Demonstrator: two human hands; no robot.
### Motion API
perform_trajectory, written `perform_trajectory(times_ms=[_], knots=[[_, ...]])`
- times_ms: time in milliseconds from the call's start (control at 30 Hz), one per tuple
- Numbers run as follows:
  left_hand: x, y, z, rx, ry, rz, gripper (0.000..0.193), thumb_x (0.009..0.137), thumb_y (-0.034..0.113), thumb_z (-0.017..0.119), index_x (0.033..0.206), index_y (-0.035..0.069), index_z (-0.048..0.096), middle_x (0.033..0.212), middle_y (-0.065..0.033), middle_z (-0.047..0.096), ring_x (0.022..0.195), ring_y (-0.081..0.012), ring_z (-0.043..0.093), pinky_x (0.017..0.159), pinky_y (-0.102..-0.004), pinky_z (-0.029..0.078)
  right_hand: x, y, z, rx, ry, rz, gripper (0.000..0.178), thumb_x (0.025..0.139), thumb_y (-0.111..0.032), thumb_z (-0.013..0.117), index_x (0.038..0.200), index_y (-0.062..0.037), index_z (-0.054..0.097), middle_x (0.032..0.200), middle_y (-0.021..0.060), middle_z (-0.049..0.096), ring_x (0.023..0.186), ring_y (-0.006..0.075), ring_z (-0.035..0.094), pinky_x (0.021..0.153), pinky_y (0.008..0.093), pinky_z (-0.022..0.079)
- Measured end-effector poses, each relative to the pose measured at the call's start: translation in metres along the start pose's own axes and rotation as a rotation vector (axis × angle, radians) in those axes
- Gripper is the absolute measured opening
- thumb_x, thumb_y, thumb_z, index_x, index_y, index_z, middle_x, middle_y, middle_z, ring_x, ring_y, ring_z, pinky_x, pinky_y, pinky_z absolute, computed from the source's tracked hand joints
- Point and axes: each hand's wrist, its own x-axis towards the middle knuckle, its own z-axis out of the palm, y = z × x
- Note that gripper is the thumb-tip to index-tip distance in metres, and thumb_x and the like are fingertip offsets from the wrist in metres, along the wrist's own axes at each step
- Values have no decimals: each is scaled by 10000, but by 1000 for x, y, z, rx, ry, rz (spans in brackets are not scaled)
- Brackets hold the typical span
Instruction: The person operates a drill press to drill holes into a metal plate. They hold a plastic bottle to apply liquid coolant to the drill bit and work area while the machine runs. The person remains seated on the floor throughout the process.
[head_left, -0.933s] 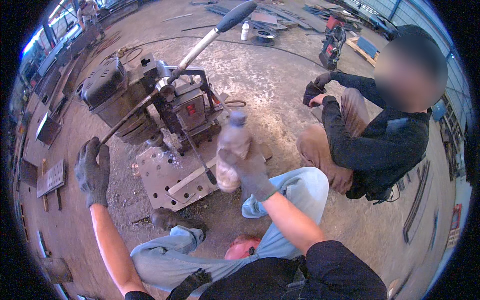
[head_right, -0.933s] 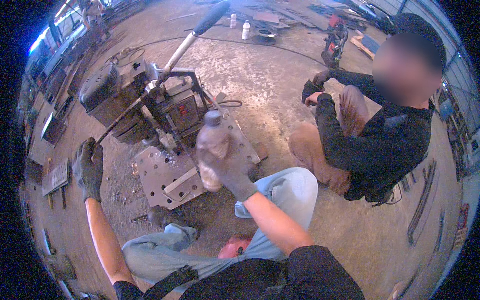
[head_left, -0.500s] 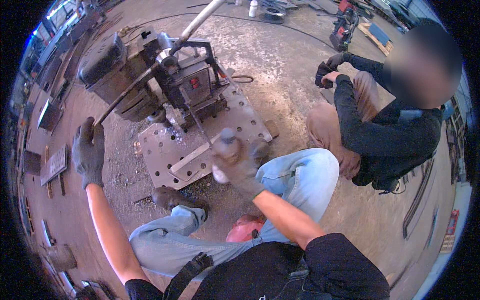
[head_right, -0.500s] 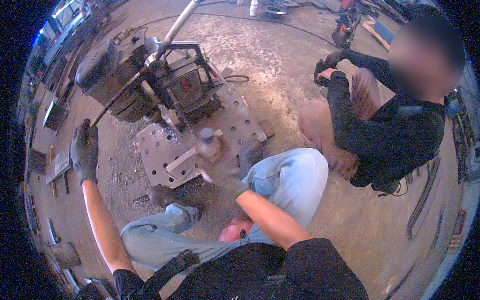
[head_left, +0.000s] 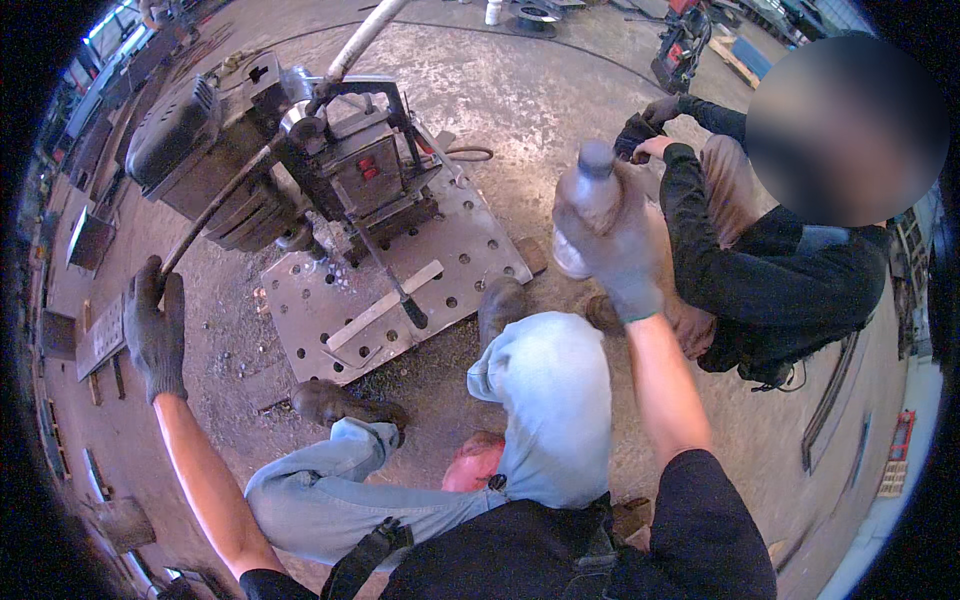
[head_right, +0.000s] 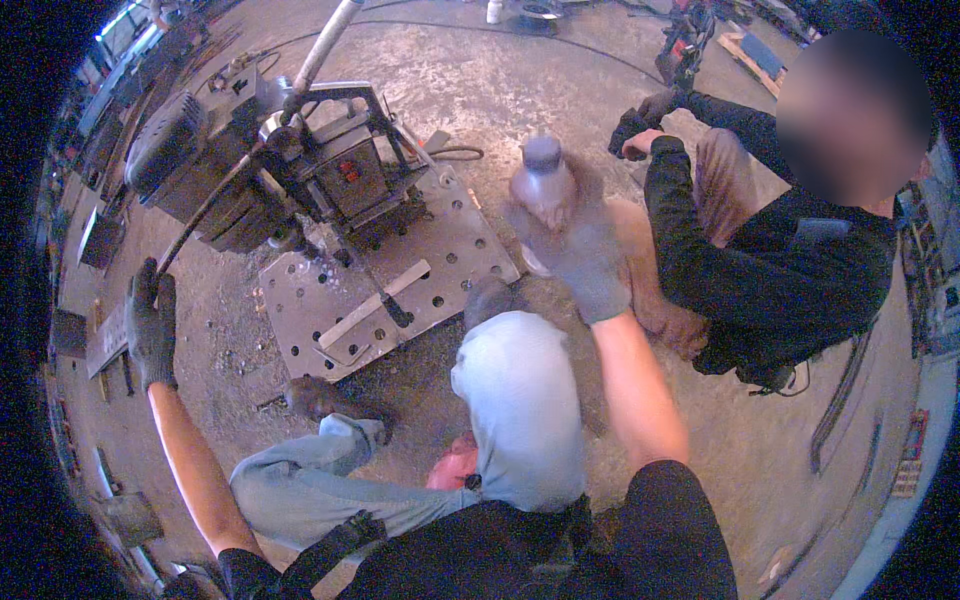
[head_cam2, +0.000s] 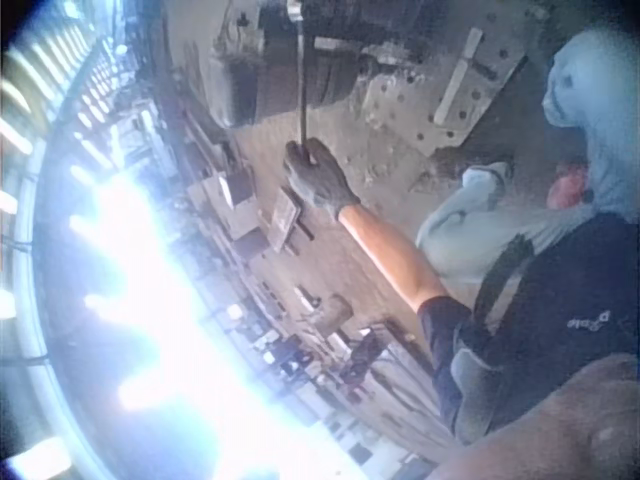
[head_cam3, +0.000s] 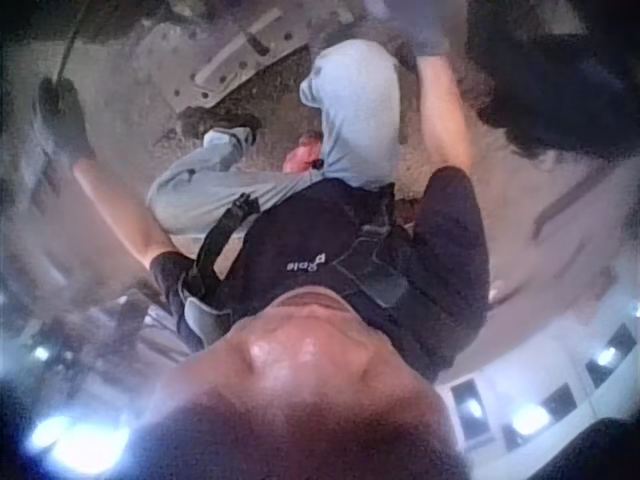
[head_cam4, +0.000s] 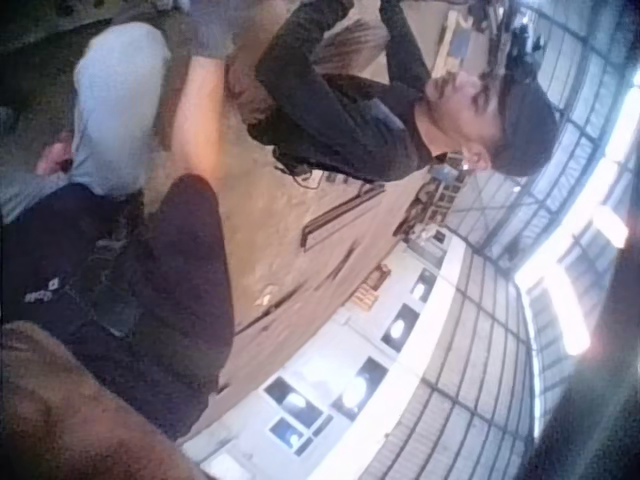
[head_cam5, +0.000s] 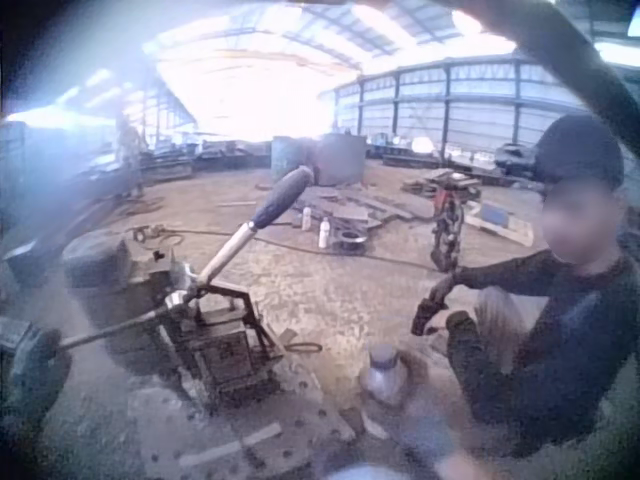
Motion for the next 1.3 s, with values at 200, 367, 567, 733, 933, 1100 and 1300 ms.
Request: perform_trajectory(times_ms=[200,367,567,733,933,1100,1300], knots=[[3,1,19,-113,24,-48,348,921,184,633,1227,19,604,1165,-172,635,1028,-271,637,924,-377,485,-100,156,61,-148,19,373,590,782,-357,743,1190,-21,481,1172,157,556,1074,326,570,894,419,465],[-2,5,18,49,23,-85,353,924,200,622,1228,22,607,1129,-161,647,1042,-293,616,924,-380,470,-127,152,36,-292,-473,763,524,829,-378,670,1193,-50,484,1174,174,560,1092,360,555,916,443,456],[-1,-7,16,1,48,-47,327,916,171,651,1208,27,615,1105,-147,619,982,-257,634,896,-348,500,-153,170,38,-299,-433,753,551,840,-365,640,1255,-73,427,1188,190,562,1079,376,564,905,458,461],[0,-3,14,-31,4,-77,339,928,179,641,1234,40,603,1165,-135,615,1040,-231,626,918,-342,491,-174,172,28,-304,-442,766,578,849,-355,616,1307,-91,379,1199,203,563,1069,389,572,896,471,465],[0,7,9,-34,-53,-163,360,938,187,605,1251,11,590,1210,-156,643,1107,-270,596,965,-370,443,-212,176,11,-296,-444,761,617,860,-342,586,1369,-114,321,1213,219,564,1055,404,581,886,487,469],[2,7,6,-93,-38,-132,363,936,202,614,1250,20,592,1199,-157,645,1086,-267,612,954,-368,454,-231,179,34,-201,-494,725,653,869,-331,561,1420,-133,273,1224,232,566,1045,418,588,877,500,473],[-1,-2,19,-31,-4,-91,364,925,182,631,1247,15,591,1116,-160,649,1027,-265,628,917,-362,480,-194,186,103,-145,-574,517,700,880,-318,532,1482,-156,216,1237,248,567,1032,433,597,866,516,478]])
